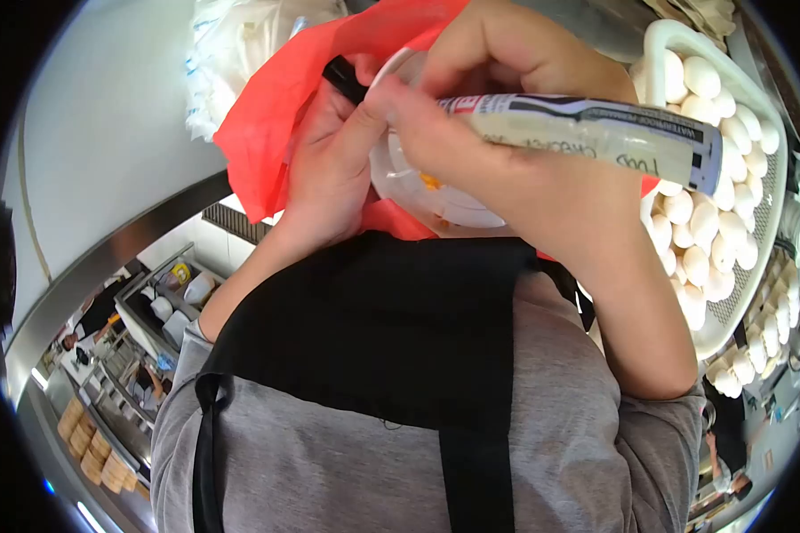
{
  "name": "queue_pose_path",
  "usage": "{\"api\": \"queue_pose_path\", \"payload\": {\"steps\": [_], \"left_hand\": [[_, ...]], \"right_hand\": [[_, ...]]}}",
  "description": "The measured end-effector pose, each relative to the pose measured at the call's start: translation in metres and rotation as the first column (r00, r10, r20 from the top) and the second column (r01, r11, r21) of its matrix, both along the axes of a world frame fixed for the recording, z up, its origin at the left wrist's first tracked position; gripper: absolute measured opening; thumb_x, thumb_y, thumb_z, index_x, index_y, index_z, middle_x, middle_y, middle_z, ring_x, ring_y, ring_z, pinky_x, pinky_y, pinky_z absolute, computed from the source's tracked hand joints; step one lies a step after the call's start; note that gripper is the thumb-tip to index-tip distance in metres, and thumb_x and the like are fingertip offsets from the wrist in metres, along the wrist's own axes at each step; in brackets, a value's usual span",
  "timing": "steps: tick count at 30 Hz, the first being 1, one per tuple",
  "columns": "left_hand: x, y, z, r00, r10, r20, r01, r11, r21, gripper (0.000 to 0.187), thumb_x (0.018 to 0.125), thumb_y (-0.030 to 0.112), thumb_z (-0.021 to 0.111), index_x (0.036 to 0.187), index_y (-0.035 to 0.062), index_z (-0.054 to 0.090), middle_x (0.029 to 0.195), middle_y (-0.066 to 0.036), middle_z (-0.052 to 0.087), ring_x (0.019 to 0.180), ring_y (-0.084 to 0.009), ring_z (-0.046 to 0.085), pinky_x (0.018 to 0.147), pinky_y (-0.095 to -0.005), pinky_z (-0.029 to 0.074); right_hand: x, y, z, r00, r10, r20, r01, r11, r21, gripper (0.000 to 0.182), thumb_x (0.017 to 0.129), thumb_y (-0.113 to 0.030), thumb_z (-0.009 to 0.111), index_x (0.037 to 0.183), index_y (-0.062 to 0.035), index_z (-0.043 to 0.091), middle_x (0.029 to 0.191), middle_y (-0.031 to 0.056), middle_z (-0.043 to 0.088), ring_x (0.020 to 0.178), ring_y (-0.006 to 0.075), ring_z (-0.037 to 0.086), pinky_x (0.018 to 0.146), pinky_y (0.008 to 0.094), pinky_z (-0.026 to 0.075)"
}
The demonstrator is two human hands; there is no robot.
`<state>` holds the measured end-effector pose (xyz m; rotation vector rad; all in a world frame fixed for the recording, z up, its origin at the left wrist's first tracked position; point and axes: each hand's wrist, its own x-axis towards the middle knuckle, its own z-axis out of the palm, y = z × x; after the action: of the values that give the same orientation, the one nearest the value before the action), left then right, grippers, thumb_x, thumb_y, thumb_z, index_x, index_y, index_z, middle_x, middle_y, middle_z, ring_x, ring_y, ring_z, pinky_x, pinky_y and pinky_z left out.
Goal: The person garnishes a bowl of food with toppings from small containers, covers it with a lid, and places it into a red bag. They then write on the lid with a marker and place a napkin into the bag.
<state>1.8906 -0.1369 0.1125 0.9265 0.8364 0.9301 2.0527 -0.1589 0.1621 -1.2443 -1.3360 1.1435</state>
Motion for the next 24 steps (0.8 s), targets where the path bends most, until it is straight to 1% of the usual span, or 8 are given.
{"api": "queue_pose_path", "payload": {"steps": [3, 5, 9, 12, 15, 21, 23, 24], "left_hand": [[0.004, 0.000, -0.001, 0.999, 0.042, 0.001, -0.042, 0.999, -0.022, 0.016, 0.098, 0.018, 0.053, 0.092, 0.0076, 0.042, 0.093, -0.001, 0.053, 0.090, -0.0078, 0.051, 0.083, -0.0247, 0.042], [0.007, 0.000, 0.000, 0.998, 0.062, 0.003, -0.062, 0.998, -0.027, 0.016, 0.098, 0.018, 0.053, 0.091, 0.0074, 0.043, 0.092, -0.001, 0.053, 0.090, -0.0077, 0.051, 0.083, -0.0249, 0.042], [0.011, -0.003, 0.002, 0.996, 0.083, 0.024, -0.081, 0.994, -0.067, 0.016, 0.099, 0.020, 0.052, 0.090, 0.0081, 0.047, 0.086, 0.001, 0.053, 0.087, -0.0054, 0.052, 0.080, -0.0234, 0.043], [0.012, -0.007, 0.000, 0.994, 0.096, -0.058, -0.096, 0.995, 0.001, 0.018, 0.099, 0.025, 0.047, 0.105, 0.0084, 0.050, 0.094, 0.002, 0.059, 0.087, -0.0062, 0.056, 0.079, -0.0234, 0.046], [0.017, -0.010, 0.004, 0.962, 0.244, -0.121, -0.266, 0.939, -0.219, 0.020, 0.099, 0.023, 0.046, 0.108, 0.0070, 0.053, 0.099, 0.000, 0.060, 0.094, -0.0078, 0.057, 0.082, -0.0250, 0.047], [0.006, 0.005, -0.036, 0.990, 0.063, 0.123, -0.067, 0.997, 0.032, 0.013, 0.101, 0.018, 0.047, 0.099, 0.0058, 0.049, 0.097, -0.003, 0.056, 0.098, -0.0097, 0.053, 0.087, -0.0252, 0.043], [0.002, 0.020, -0.044, 0.995, -0.096, -0.025, 0.090, 0.759, 0.645, 0.012, 0.101, 0.018, 0.047, 0.099, 0.0057, 0.048, 0.099, -0.004, 0.056, 0.097, -0.0097, 0.053, 0.088, -0.0249, 0.043], [0.001, 0.016, -0.048, 0.995, -0.098, -0.026, 0.091, 0.760, 0.644, 0.012, 0.101, 0.018, 0.047, 0.099, 0.0057, 0.048, 0.099, -0.004, 0.056, 0.097, -0.0097, 0.053, 0.088, -0.0249, 0.043]], "right_hand": [[0.005, 0.006, 0.002, 0.989, 0.143, 0.044, -0.145, 0.988, 0.044, 0.014, 0.081, -0.004, 0.069, 0.075, -0.0026, 0.056, 0.069, -0.0022, 0.055, 0.062, 0.0021, 0.048, 0.056, 0.0183, 0.036], [0.008, 0.012, 0.000, 0.932, 0.202, 0.301, -0.249, 0.960, 0.127, 0.020, 0.080, -0.005, 0.070, 0.068, -0.0036, 0.054, 0.063, -0.0042, 0.052, 0.057, 0.0016, 0.044, 0.051, 0.0194, 0.034], [0.001, 0.014, -0.006, 0.984, 0.152, 0.088, -0.161, 0.982, 0.100, 0.024, 0.081, -0.006, 0.069, 0.065, -0.0041, 0.051, 0.059, -0.0052, 0.048, 0.054, 0.0005, 0.041, 0.048, 0.0199, 0.031], [-0.003, 0.013, -0.001, 0.990, 0.132, 0.054, -0.136, 0.987, 0.083, 0.030, 0.082, -0.007, 0.069, 0.062, -0.0056, 0.047, 0.057, -0.0054, 0.045, 0.053, 0.0004, 0.039, 0.047, 0.0196, 0.030], [-0.006, 0.011, -0.004, 0.988, 0.134, 0.080, -0.142, 0.984, 0.104, 0.034, 0.082, -0.009, 0.071, 0.060, -0.0063, 0.044, 0.056, -0.0057, 0.043, 0.053, 0.0007, 0.038, 0.047, 0.0197, 0.029], [-0.014, 0.009, -0.004, 0.983, 0.082, 0.163, -0.103, 0.987, 0.124, 0.036, 0.081, -0.008, 0.071, 0.059, -0.0059, 0.043, 0.057, -0.0058, 0.043, 0.053, 0.0007, 0.037, 0.047, 0.0199, 0.029], [-0.013, 0.007, -0.005, 0.980, 0.101, 0.174, -0.124, 0.983, 0.132, 0.035, 0.081, -0.007, 0.071, 0.059, -0.0055, 0.044, 0.057, -0.0058, 0.043, 0.052, 0.0007, 0.037, 0.047, 0.0199, 0.029], [-0.012, 0.005, -0.004, 0.983, 0.099, 0.157, -0.115, 0.988, 0.100, 0.033, 0.081, -0.007, 0.070, 0.059, -0.0053, 0.045, 0.057, -0.0059, 0.043, 0.053, 0.0007, 0.037, 0.047, 0.0200, 0.029]]}}
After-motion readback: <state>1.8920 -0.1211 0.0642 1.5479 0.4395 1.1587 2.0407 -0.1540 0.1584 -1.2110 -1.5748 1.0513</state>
